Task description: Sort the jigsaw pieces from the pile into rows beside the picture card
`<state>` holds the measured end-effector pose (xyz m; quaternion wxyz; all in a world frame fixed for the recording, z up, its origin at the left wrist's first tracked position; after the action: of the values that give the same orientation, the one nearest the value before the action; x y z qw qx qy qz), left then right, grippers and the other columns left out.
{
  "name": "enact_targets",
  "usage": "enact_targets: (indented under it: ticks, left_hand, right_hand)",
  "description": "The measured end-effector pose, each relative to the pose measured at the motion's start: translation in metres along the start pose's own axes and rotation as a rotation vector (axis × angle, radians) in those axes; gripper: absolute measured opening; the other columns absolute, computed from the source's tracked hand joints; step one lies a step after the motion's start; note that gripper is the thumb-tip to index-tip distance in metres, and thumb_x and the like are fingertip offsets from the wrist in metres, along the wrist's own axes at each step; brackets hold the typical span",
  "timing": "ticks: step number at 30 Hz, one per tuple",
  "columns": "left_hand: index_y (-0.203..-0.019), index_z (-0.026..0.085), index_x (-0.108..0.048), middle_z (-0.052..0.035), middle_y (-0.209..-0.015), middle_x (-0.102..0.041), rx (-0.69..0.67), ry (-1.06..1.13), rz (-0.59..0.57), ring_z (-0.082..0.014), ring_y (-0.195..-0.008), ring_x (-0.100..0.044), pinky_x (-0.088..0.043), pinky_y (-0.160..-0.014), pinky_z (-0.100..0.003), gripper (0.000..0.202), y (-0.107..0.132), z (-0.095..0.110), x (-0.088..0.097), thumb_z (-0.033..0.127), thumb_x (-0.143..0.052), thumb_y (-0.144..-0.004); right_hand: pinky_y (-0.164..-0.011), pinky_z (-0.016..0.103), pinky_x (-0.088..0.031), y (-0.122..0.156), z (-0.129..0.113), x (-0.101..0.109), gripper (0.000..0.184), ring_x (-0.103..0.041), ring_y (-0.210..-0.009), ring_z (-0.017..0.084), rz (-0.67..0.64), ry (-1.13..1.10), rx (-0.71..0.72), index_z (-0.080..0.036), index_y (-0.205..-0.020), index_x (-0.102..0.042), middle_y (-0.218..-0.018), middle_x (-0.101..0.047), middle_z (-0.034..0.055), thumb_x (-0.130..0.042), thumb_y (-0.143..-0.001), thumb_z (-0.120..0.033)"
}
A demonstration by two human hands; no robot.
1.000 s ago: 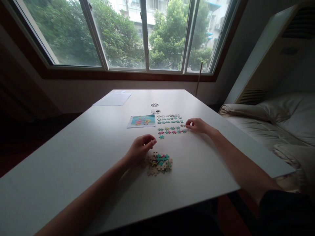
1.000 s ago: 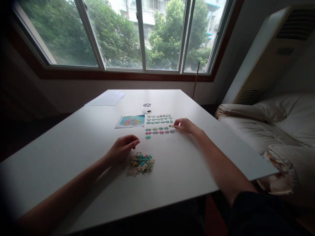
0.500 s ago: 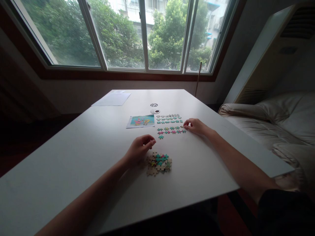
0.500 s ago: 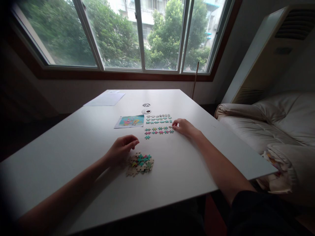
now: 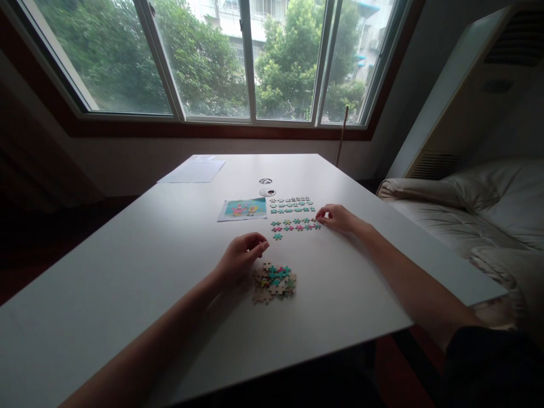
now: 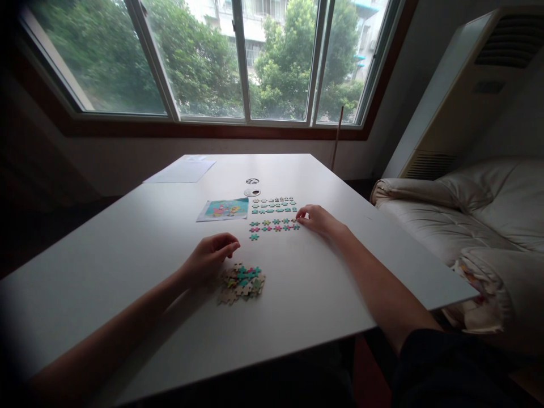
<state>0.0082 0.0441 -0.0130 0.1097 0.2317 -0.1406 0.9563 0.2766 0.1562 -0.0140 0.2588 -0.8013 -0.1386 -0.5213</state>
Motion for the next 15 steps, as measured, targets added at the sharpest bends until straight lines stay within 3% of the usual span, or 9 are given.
enact_targets:
  ticks: [6, 15]
  left_hand:
    - [-0.075, 0.015, -0.057, 0.0022, -0.058, -0.053, 0.003, 0.003, -0.004, -0.0107, -0.055, -0.049, -0.038, -0.054, -0.022, 0.02, 0.0, -0.003, 0.0, 0.034, -0.052, -0.078]
    - [-0.076, 0.015, -0.057, 0.0023, -0.059, -0.052, 0.004, 0.011, -0.026, -0.0107, -0.056, -0.049, -0.038, -0.054, -0.022, 0.02, 0.0, -0.002, -0.001, 0.033, -0.051, -0.078]
  right_hand:
    - [-0.059, 0.021, -0.039, -0.001, -0.007, 0.003, 0.016, -0.049, -0.057, 0.009, 0.022, 0.006, 0.023, -0.018, -0.083, -0.066, -0.077, -0.063, 0.0016, -0.055, -0.074, -0.026]
    - [-0.058, 0.02, -0.038, -0.001, -0.049, 0.008, 0.014, -0.049, -0.056, 0.008, 0.054, -0.026, 0.182, -0.017, -0.08, -0.063, -0.072, -0.061, 0.0013, -0.051, -0.078, -0.025]
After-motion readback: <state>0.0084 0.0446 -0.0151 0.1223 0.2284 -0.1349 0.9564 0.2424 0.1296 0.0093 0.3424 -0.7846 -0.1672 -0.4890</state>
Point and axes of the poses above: each hand's wrist, its own y-axis away from the middle knuckle, its own x-axis out of the back of the hand, z = x × y, the point moved 5 cm from there along -y, towards the middle knuckle
